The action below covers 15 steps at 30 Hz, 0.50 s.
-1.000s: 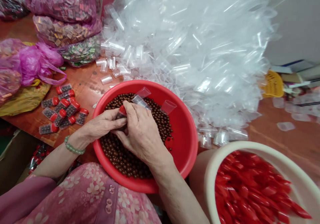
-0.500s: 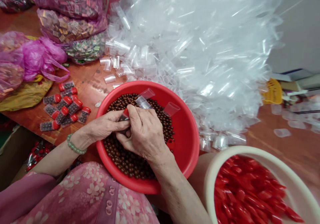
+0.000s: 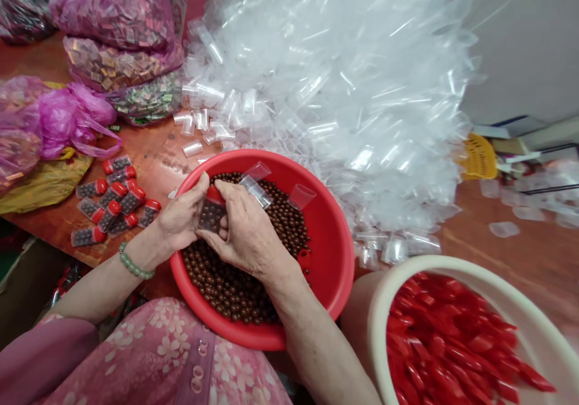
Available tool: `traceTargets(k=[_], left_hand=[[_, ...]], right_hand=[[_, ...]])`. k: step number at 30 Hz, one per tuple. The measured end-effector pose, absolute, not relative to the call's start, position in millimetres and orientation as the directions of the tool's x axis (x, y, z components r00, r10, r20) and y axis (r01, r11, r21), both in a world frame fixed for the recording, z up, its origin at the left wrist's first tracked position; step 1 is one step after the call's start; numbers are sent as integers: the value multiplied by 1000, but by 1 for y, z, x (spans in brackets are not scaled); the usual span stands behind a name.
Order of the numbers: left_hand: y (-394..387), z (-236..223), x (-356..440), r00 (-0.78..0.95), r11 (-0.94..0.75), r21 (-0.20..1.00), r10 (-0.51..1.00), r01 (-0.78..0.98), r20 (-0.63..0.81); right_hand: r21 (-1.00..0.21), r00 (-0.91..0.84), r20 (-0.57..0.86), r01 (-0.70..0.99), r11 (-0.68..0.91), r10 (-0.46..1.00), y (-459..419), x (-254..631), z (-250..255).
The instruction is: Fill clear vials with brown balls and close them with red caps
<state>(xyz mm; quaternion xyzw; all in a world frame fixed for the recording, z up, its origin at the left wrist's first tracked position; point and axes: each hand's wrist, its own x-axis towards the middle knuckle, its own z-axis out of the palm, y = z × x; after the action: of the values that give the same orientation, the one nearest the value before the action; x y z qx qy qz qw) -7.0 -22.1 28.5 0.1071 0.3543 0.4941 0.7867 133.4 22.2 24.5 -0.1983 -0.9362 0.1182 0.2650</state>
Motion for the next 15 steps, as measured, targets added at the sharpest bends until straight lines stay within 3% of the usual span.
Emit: traceTargets(k=[8,15], left_hand=[[-21,29,-3,192,529,481,787,-699,-586],[-26,28,4,35,429,594,828,-681,-559]], right_hand=[[-138,-781,524,316,939,340,24,133,18],[-72,-745,615,275,959,259,20,127,17]])
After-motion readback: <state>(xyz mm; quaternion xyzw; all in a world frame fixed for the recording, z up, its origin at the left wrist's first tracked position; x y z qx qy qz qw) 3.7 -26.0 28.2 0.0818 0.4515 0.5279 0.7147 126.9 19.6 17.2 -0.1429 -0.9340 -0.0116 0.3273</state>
